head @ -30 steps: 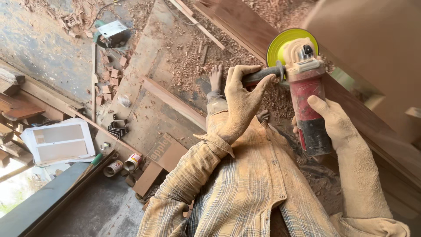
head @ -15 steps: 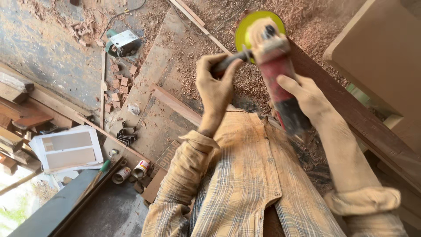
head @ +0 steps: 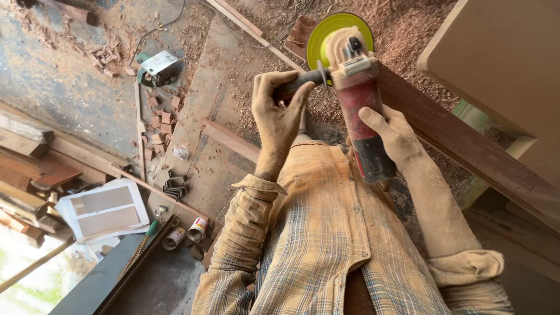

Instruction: The person sands wooden boards using an angle grinder.

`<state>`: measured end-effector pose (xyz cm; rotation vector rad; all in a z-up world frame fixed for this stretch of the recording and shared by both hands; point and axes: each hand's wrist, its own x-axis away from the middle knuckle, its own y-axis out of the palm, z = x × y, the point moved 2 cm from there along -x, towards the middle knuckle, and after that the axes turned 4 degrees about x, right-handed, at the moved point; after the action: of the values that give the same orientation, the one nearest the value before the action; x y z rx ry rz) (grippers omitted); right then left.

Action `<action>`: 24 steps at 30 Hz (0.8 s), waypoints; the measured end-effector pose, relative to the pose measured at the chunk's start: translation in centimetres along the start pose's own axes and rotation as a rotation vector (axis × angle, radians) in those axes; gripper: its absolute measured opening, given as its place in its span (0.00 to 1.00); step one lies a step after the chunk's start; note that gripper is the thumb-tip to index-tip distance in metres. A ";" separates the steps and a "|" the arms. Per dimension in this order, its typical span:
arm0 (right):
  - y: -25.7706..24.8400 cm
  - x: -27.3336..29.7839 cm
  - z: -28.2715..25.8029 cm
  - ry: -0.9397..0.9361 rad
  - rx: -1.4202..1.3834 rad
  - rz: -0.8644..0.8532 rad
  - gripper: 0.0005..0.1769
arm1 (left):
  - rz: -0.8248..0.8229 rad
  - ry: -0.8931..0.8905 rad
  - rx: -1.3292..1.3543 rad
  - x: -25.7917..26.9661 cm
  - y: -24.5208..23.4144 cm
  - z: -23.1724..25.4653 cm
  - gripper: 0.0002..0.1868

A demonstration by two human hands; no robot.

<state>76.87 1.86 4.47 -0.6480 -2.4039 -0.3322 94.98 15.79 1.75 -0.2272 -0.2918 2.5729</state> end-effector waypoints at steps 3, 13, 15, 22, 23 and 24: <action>-1.0 1.3 0.6 0.082 -0.050 0.000 0.34 | -0.003 -0.017 -0.025 1.2 0.9 0.3 0.18; -3.9 4.7 2.2 0.177 -0.099 0.047 0.31 | -0.024 -0.125 0.129 4.7 3.8 2.7 0.16; -4.4 5.5 2.4 0.183 -0.125 0.053 0.32 | -0.030 -0.141 0.112 5.3 4.5 2.9 0.17; -6.4 8.3 4.4 0.165 -0.180 0.091 0.34 | -0.103 -0.144 0.120 7.0 6.7 4.0 0.16; -6.6 8.7 4.6 0.171 -0.165 0.101 0.34 | -0.129 -0.146 0.146 7.3 6.9 4.3 0.16; -6.7 8.9 4.7 0.176 -0.149 0.112 0.33 | -0.154 -0.149 0.172 7.4 7.1 4.5 0.17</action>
<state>64.88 1.20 5.87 -0.7827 -2.1804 -0.5032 84.28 13.05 3.54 0.0489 -0.1345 2.4480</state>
